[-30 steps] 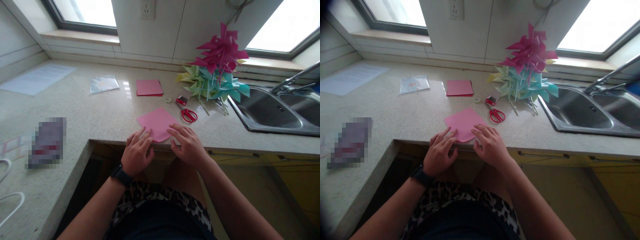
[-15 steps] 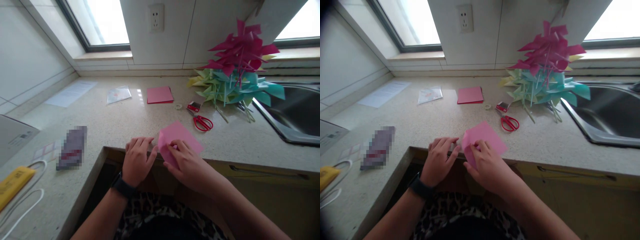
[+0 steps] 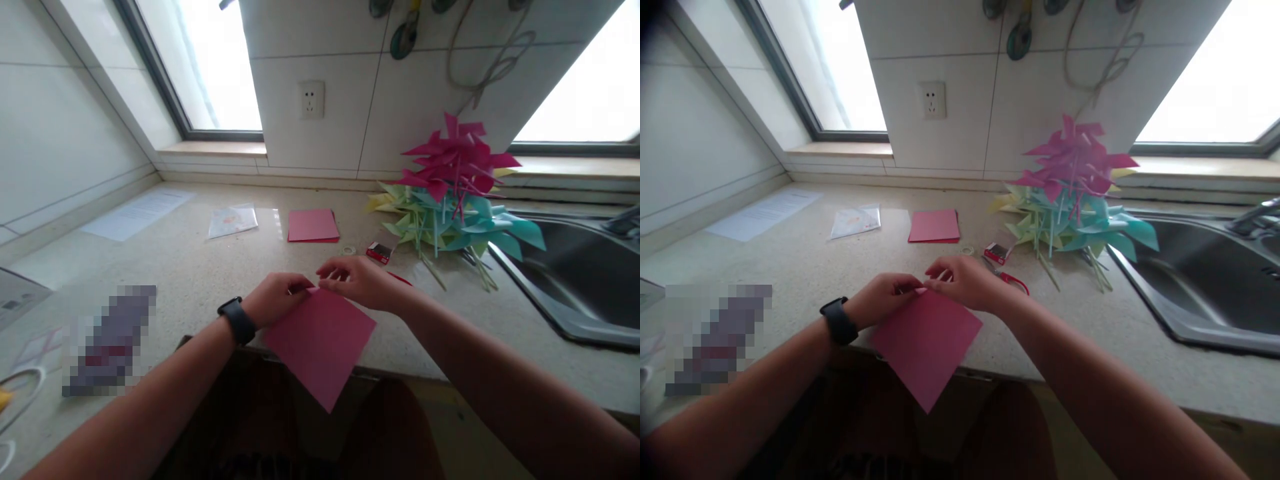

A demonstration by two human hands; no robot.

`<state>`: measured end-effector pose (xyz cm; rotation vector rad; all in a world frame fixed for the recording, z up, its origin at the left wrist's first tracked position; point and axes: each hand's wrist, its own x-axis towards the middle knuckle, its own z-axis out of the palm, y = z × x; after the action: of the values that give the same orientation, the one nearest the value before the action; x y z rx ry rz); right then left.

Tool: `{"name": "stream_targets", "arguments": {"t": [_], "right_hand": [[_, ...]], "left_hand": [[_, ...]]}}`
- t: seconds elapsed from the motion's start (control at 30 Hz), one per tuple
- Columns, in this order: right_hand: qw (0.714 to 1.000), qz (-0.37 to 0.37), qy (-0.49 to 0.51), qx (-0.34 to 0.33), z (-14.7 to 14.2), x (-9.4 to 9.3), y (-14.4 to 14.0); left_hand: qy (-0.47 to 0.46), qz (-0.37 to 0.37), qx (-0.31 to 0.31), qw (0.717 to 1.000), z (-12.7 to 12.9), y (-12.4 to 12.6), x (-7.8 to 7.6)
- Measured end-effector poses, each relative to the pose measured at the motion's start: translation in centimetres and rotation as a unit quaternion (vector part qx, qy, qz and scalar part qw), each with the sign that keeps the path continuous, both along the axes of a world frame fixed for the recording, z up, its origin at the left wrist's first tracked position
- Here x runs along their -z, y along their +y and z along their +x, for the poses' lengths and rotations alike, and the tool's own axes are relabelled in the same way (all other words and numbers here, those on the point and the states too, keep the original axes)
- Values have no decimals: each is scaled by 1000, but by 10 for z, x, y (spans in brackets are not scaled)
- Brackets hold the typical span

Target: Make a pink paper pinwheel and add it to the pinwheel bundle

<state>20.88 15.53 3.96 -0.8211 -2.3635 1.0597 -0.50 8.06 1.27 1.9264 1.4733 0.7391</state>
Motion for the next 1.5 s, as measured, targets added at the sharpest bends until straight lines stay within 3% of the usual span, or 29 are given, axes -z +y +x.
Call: {"name": "stream_targets", "arguments": {"t": [0.13, 0.47, 0.7, 1.23, 1.5], "right_hand": [[999, -32, -1, -31, -13, 13, 16], [995, -92, 39, 31, -15, 47, 23], [991, -119, 52, 44, -17, 46, 16], [996, -64, 54, 31, -18, 46, 9], [994, -72, 76, 34, -20, 45, 7]], "left_hand": [[-70, -43, 3, 997, -3, 14, 7], [-163, -106, -7, 981, -6, 17, 17], [-206, -115, -56, 970, -6, 19, 17], [-178, -90, -64, 978, -1, 17, 15], [-187, -98, -63, 975, -1, 14, 13]]}}
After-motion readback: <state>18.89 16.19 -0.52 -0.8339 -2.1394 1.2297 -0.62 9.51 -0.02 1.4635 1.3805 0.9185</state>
